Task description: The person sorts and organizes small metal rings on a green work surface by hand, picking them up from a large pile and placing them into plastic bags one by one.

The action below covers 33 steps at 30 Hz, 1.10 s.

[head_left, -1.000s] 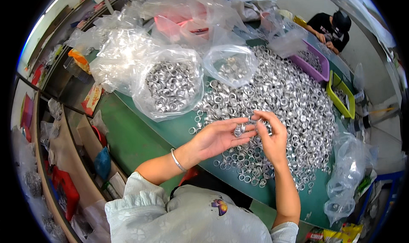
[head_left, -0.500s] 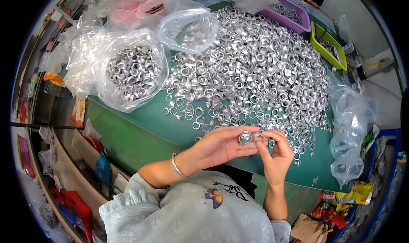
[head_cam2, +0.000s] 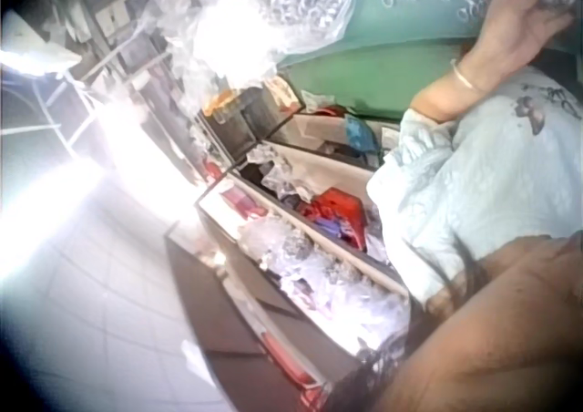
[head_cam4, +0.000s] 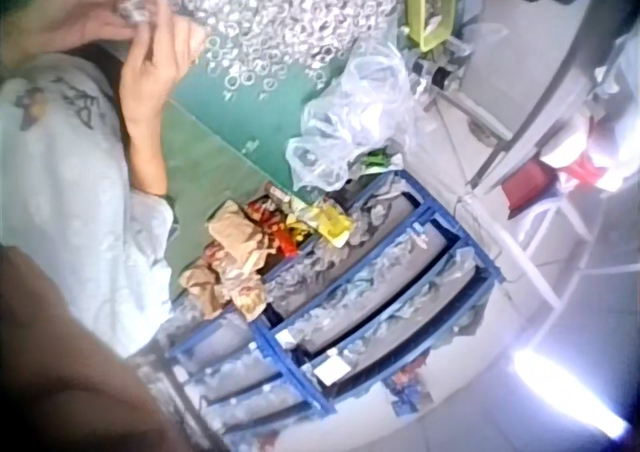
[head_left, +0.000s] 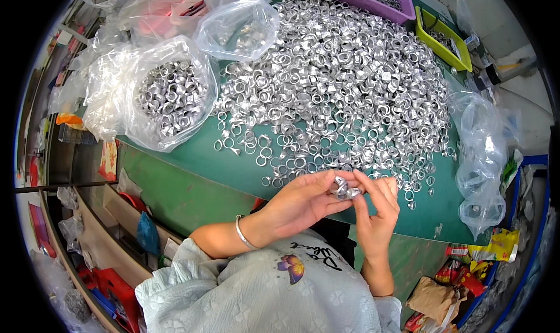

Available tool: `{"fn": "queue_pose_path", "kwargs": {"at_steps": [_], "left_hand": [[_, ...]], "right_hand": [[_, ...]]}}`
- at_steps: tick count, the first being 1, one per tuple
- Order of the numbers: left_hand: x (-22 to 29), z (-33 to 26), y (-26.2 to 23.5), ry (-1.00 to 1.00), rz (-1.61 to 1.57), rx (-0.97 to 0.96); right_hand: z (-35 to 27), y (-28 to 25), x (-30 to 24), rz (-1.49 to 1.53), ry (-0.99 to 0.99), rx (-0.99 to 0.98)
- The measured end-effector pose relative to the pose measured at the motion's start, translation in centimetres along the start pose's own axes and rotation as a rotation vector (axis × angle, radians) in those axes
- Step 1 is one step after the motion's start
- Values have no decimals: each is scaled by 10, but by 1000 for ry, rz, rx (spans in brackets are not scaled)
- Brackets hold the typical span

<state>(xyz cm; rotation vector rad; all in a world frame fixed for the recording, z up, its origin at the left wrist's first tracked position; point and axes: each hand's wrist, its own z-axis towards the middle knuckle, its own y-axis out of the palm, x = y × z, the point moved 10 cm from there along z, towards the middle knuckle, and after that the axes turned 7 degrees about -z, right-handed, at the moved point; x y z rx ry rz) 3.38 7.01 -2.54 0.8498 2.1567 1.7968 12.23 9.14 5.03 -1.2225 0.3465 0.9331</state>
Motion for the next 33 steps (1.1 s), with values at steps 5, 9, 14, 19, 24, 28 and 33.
{"fn": "queue_pose_path", "kwargs": {"at_steps": [5, 9, 14, 19, 24, 28, 33], "left_hand": [[-8, -5, -3, -21, -66, 13], [-10, -12, 3, -28, -98, 25], [-13, -21, 8, -54, -146, 9], [-20, -27, 6, -74, -186, -25], [-22, -35, 13, -82, -194, -53], [-24, -41, 19, -79, -204, -101], [-30, -46, 19, -121, -241, -53]], "right_hand": [[-5, -6, -15, -92, -29, 14], [-12, -10, -21, -26, -22, 79], [-17, -10, -26, -37, 10, 46], [-23, -12, -33, -71, 21, 29], [-28, -16, -46, -90, -15, 24], [-34, -19, -50, -83, -13, 32], [-41, -21, -44, -12, 31, 26]]}}
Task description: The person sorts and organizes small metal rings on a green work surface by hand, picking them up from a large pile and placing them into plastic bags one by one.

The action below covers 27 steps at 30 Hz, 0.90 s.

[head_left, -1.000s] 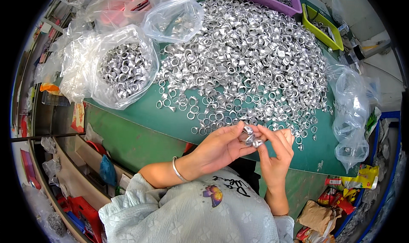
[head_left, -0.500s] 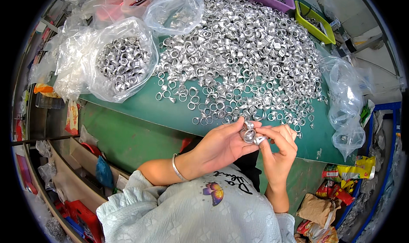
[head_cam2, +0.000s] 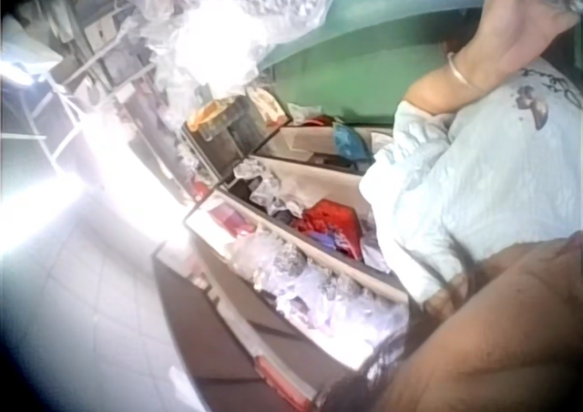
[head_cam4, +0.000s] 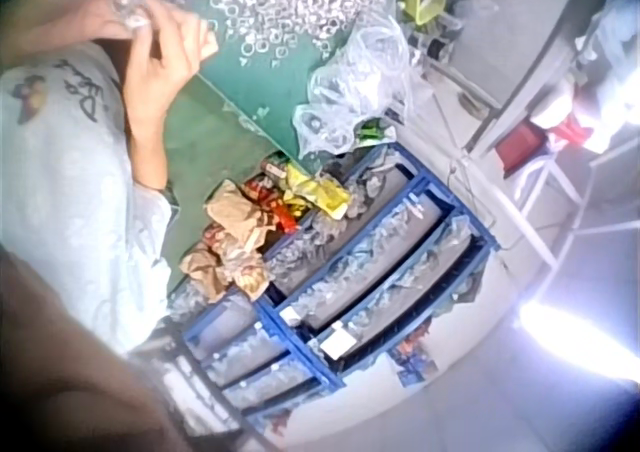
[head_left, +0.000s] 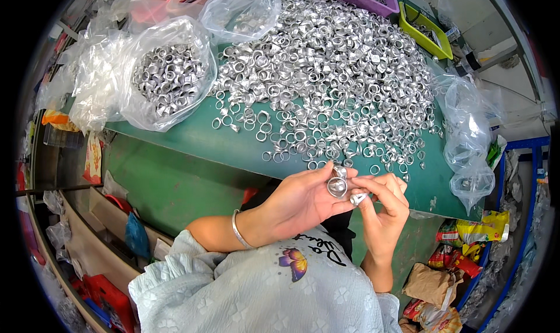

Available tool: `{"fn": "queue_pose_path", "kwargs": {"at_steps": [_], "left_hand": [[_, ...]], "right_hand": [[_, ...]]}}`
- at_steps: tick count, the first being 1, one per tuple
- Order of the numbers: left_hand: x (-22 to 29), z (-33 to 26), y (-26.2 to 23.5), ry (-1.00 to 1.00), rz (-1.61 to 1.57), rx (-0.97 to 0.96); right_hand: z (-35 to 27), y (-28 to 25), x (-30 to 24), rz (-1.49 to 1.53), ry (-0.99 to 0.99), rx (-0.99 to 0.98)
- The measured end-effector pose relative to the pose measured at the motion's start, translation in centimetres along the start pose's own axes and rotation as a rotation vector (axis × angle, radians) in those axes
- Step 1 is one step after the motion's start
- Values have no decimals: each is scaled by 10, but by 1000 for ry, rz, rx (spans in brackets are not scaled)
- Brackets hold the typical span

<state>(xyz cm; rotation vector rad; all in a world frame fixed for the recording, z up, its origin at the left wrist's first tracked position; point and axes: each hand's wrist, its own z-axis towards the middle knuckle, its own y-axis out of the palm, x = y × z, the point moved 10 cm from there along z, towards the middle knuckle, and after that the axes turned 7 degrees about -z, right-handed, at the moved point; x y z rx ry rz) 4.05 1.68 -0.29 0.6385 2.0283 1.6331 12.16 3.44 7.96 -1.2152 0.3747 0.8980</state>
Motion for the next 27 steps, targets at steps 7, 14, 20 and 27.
{"fn": "queue_pose_path", "kwargs": {"at_steps": [7, 14, 20, 27], "left_hand": [[-9, -2, -6, -65, -23, 68], [-16, 7, -16, -161, -115, 84], [-3, 22, -18, -100, -136, 57], [34, 23, -28, 104, 108, 165]], "right_hand": [[-1, 0, -6, -9, -79, -52], [3, 8, -20, -182, -387, -129], [21, 12, 11, 150, -204, -87], [13, 46, 78, 1021, 502, -105]]}}
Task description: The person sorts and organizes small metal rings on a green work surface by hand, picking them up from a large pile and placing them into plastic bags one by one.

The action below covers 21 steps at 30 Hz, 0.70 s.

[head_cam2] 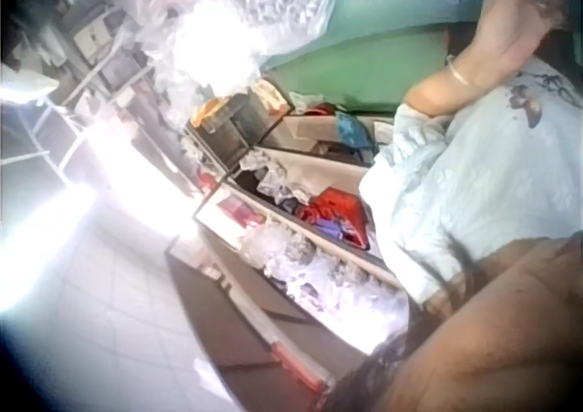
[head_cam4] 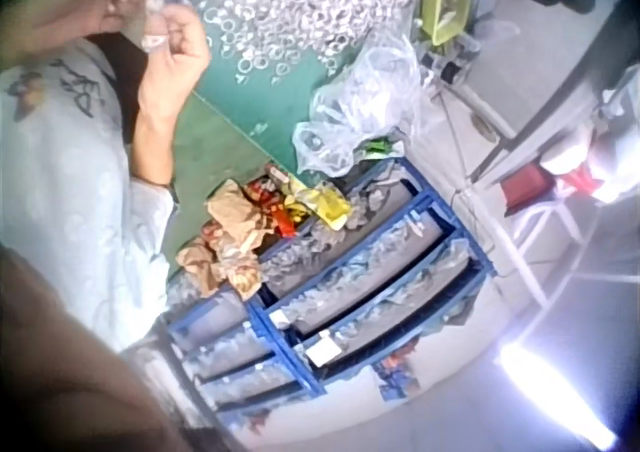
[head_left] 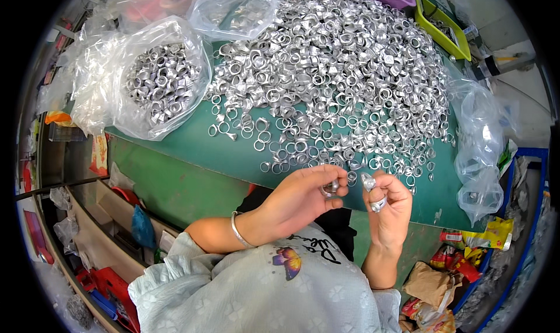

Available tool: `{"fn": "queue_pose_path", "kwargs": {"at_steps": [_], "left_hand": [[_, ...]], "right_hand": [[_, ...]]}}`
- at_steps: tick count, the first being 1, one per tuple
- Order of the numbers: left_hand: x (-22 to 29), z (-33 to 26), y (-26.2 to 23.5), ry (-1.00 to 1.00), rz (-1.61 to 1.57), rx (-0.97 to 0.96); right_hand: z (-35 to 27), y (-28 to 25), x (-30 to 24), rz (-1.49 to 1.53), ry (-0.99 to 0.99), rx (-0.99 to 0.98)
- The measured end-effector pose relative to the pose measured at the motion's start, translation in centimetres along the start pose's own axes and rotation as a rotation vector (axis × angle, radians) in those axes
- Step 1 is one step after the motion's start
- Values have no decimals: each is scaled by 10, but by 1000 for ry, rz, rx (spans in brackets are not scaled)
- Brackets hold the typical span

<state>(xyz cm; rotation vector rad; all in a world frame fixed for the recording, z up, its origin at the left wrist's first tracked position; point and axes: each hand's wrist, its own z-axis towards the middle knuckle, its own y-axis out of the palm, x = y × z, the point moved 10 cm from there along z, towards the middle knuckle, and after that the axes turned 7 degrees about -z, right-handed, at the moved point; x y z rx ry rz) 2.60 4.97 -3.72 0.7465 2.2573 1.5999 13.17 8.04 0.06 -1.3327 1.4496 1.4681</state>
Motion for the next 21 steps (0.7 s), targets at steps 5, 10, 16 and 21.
{"fn": "queue_pose_path", "kwargs": {"at_steps": [5, 10, 16, 21], "left_hand": [[24, -2, 12, 132, 314, -18], [35, 1, 13, 187, 467, -15], [31, 3, 8, 106, 365, -16], [26, 5, 6, 68, 268, -38]], "right_hand": [[10, 8, 17, 83, 64, -56], [15, 18, 22, 74, 75, -63], [18, 24, 17, 43, 55, -83], [20, 27, 14, 37, 56, -113]]}}
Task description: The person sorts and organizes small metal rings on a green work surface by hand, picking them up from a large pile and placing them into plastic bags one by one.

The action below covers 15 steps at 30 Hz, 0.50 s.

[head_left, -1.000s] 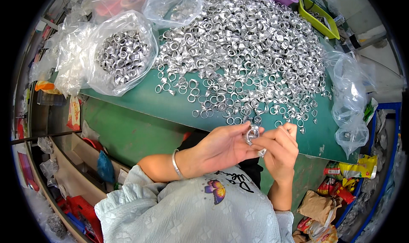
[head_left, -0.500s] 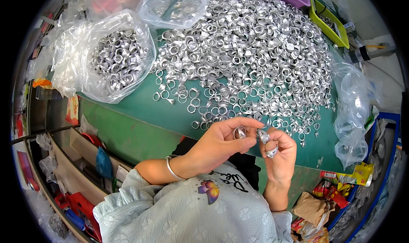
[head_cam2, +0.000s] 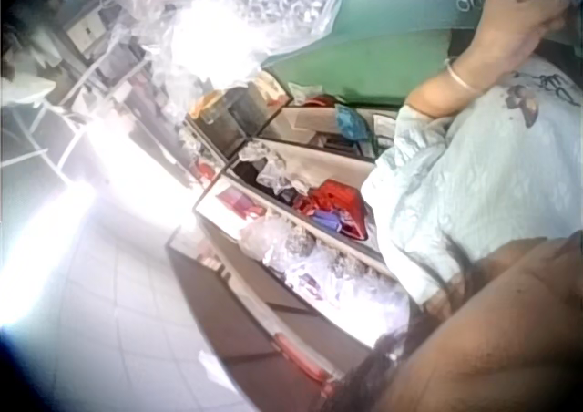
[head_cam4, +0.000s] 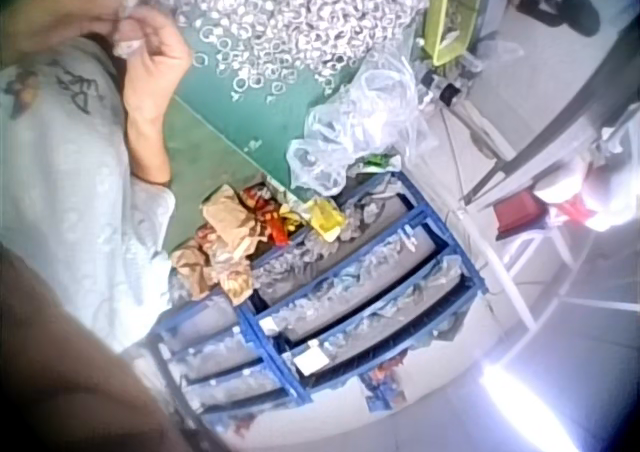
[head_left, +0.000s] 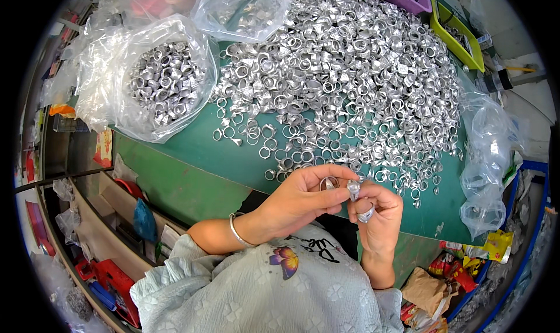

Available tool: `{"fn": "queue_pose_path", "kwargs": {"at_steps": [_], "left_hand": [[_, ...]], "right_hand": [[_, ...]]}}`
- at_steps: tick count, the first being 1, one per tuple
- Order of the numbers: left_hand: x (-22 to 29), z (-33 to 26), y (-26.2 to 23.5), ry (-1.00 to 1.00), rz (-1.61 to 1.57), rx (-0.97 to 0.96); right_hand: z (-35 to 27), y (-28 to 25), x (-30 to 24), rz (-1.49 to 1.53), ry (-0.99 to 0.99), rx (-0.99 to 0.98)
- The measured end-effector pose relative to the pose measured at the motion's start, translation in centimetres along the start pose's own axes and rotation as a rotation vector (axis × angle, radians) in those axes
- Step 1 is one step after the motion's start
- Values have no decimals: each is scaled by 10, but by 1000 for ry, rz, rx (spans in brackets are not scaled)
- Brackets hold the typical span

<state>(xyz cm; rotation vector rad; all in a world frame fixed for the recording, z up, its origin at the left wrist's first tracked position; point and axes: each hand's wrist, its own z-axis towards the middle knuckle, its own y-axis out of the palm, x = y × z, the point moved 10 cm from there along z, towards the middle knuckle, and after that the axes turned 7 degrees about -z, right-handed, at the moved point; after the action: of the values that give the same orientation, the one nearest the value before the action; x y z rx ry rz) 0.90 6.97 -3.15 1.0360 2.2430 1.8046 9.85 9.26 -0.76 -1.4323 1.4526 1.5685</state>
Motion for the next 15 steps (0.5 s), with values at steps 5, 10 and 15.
{"fn": "queue_pose_path", "kwargs": {"at_steps": [5, 10, 15], "left_hand": [[-6, 3, 2, -18, -141, -71], [-10, 3, 6, -34, -167, -109], [-11, 3, 8, -43, -206, -116]], "right_hand": [[1, -1, 2, 8, 12, -12], [-1, -3, 6, 75, 5, -47], [-3, 0, 0, 22, -4, -74]]}}
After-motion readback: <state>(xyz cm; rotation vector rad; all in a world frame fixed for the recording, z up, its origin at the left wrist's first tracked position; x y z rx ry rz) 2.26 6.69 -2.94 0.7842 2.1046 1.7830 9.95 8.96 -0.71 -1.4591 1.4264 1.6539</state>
